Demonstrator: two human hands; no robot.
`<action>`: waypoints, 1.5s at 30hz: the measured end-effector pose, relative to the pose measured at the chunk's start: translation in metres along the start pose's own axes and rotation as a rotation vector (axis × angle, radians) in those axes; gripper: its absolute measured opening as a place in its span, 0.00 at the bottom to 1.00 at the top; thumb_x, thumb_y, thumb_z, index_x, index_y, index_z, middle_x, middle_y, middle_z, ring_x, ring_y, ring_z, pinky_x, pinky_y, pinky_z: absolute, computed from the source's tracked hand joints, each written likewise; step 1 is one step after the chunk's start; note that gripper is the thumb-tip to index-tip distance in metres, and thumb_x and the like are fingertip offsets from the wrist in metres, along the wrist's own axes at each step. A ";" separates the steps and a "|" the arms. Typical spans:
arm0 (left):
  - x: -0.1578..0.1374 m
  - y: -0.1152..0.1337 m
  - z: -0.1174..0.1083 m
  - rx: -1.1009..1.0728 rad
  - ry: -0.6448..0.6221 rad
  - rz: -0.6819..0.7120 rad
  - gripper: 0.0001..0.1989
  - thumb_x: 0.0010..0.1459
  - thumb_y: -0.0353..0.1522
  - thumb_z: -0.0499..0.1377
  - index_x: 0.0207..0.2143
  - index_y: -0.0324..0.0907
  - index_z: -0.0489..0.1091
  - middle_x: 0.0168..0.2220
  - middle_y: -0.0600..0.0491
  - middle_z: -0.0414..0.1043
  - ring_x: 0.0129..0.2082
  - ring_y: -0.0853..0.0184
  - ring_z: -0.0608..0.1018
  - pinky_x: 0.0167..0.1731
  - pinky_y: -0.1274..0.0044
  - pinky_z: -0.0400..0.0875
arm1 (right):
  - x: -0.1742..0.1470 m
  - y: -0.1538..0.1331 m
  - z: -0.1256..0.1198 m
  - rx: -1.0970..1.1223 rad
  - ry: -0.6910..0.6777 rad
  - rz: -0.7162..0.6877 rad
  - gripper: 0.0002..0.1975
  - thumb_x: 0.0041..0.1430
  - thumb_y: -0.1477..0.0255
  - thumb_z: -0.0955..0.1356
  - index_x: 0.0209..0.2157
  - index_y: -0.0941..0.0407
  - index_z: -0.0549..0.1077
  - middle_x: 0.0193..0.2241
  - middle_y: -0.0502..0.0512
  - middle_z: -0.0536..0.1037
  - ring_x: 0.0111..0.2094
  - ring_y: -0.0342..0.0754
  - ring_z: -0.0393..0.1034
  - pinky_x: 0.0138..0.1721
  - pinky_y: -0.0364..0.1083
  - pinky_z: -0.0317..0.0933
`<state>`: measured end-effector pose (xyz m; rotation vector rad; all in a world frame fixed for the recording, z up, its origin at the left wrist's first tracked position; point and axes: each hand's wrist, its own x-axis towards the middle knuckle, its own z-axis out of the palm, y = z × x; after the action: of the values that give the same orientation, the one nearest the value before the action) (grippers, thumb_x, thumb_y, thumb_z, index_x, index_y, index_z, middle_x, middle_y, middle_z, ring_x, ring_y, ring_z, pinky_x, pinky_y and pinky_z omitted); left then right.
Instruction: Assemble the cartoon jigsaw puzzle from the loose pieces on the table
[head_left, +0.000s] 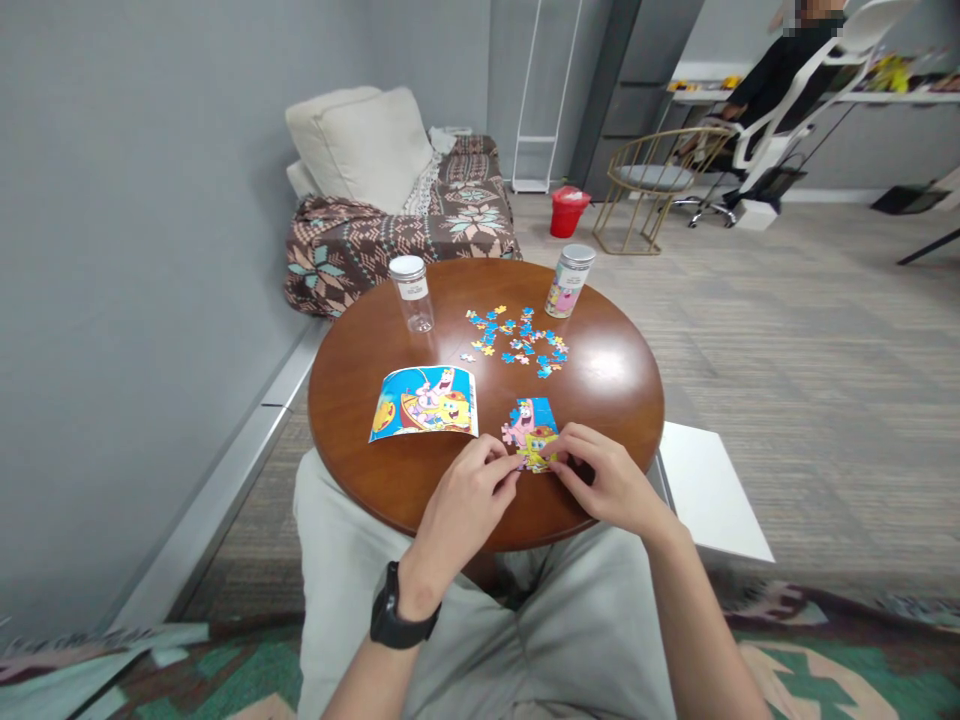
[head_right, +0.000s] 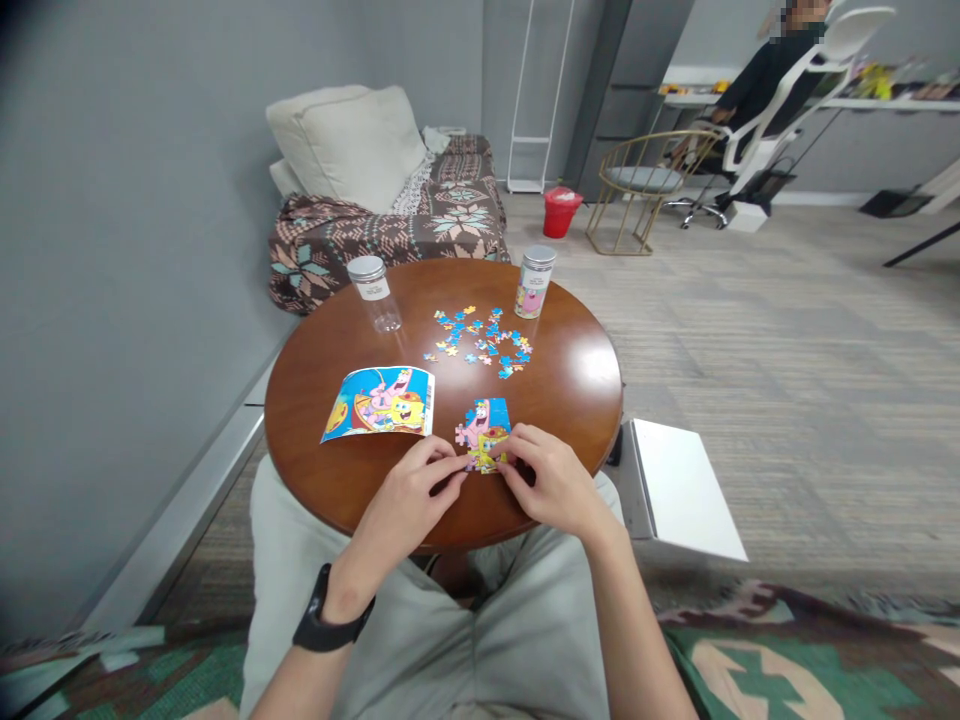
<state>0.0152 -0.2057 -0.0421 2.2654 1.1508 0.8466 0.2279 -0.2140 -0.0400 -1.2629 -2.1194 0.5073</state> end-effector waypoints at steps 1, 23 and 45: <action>0.000 0.000 0.000 0.009 0.000 0.008 0.10 0.62 0.25 0.57 0.42 0.42 0.77 0.39 0.51 0.71 0.39 0.67 0.75 0.43 0.73 0.75 | 0.000 0.000 0.000 0.001 -0.001 -0.005 0.06 0.63 0.77 0.64 0.38 0.55 0.73 0.34 0.55 0.73 0.35 0.47 0.69 0.36 0.45 0.62; 0.001 -0.001 0.001 0.038 0.023 0.020 0.09 0.62 0.25 0.57 0.38 0.42 0.78 0.36 0.51 0.71 0.37 0.68 0.75 0.40 0.74 0.75 | 0.002 -0.002 -0.002 0.015 -0.016 -0.025 0.08 0.63 0.78 0.64 0.36 0.56 0.74 0.34 0.55 0.74 0.36 0.48 0.70 0.37 0.45 0.64; -0.001 0.001 0.000 0.067 -0.011 0.024 0.10 0.63 0.25 0.55 0.42 0.42 0.75 0.38 0.51 0.71 0.39 0.66 0.75 0.43 0.72 0.75 | 0.002 -0.002 -0.003 0.011 -0.023 -0.062 0.08 0.64 0.77 0.63 0.37 0.55 0.75 0.35 0.56 0.75 0.37 0.48 0.70 0.38 0.46 0.65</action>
<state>0.0153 -0.2068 -0.0416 2.3398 1.1656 0.8152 0.2280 -0.2134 -0.0358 -1.1867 -2.1649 0.5091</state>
